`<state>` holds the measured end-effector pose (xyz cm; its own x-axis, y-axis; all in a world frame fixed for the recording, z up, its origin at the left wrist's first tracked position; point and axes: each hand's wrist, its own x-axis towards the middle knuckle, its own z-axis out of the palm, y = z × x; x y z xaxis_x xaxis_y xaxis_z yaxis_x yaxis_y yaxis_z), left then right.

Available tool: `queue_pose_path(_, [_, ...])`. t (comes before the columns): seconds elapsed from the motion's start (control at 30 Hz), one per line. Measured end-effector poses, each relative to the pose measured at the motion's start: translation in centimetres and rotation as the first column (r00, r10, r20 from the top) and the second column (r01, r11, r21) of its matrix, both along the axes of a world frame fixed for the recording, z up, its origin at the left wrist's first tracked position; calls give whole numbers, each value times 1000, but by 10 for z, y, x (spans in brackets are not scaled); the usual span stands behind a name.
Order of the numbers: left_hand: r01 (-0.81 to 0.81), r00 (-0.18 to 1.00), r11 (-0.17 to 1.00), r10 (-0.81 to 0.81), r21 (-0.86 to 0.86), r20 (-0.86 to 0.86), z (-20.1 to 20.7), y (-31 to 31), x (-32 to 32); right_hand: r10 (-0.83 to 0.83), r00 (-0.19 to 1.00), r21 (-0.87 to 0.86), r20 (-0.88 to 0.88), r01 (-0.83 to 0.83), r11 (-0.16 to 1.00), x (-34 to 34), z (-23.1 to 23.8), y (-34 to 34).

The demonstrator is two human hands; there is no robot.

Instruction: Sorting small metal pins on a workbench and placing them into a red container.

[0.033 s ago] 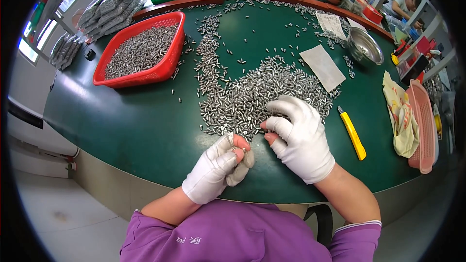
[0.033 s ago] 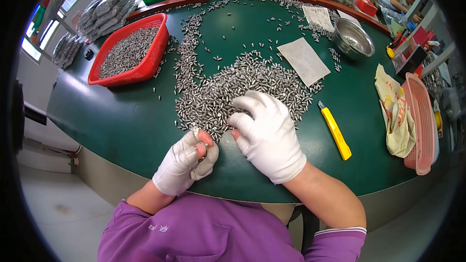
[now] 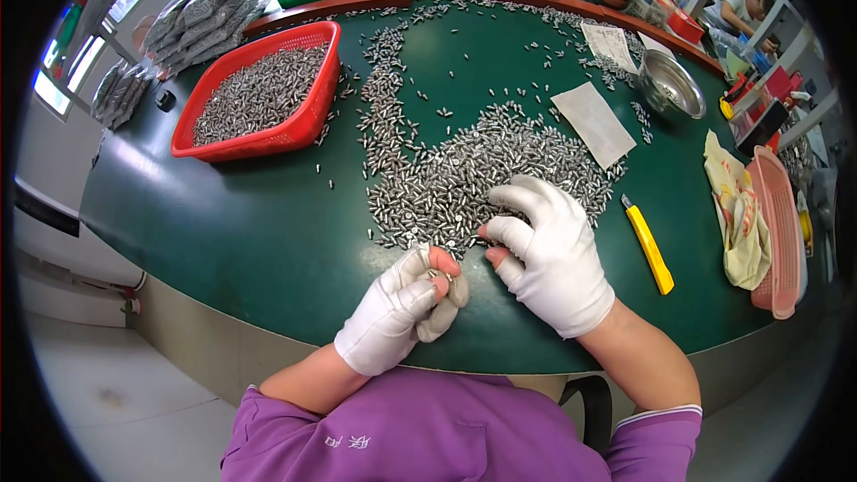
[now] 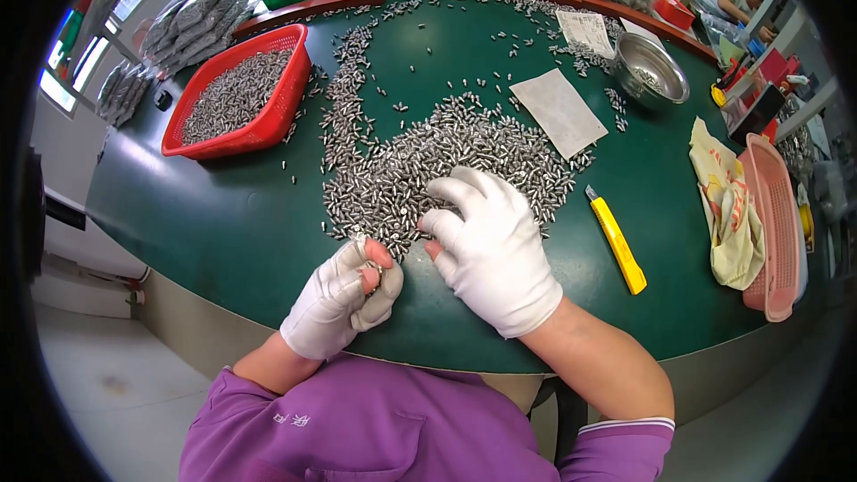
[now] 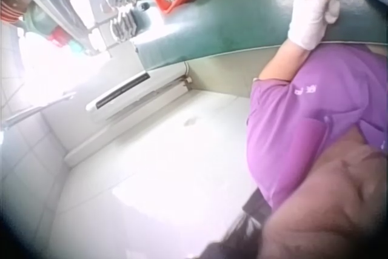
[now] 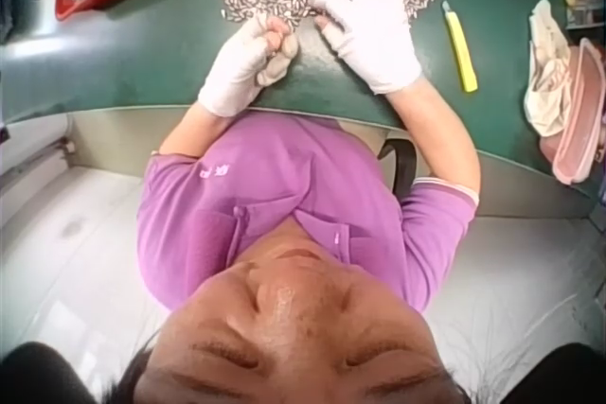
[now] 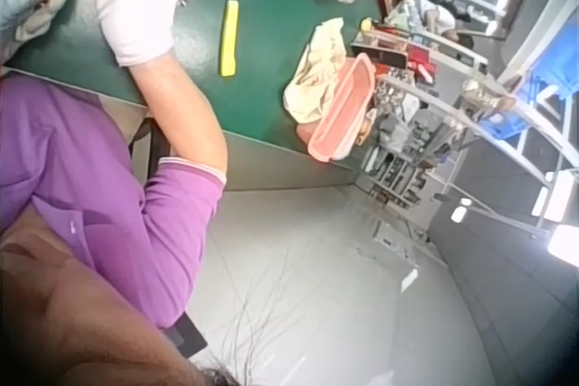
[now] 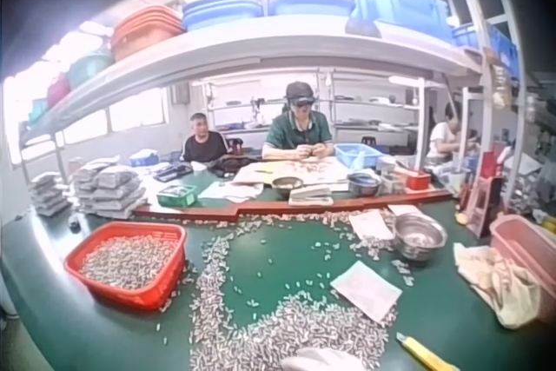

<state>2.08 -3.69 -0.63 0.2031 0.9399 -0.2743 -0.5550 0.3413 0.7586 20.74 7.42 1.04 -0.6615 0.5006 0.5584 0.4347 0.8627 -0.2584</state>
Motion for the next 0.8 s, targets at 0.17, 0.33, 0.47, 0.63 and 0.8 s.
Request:
queue_pose_path(0.17, [6,999,999,-9,53,53,-3,1,0,55,994,-62,94,-49,997,-4,-5,-4])
queue_pose_path(0.33, [5,999,999,-7,35,49,-4,0,-1,79,992,-66,94,-73,995,-4,-7,-3])
queue_pose_path(0.47, [-9,999,1000,8,11,37,-1,0,0,150,987,-158,-51,-156,975,-3,-4,-3])
queue_pose_path(0.63, [60,998,996,-59,-59,26,12,3,2,298,926,-261,-231,-354,898,-5,-1,-3])
queue_pose_path(0.8, [25,999,995,-28,-98,-24,10,1,2,306,917,-181,-258,-357,917,-5,0,-3])
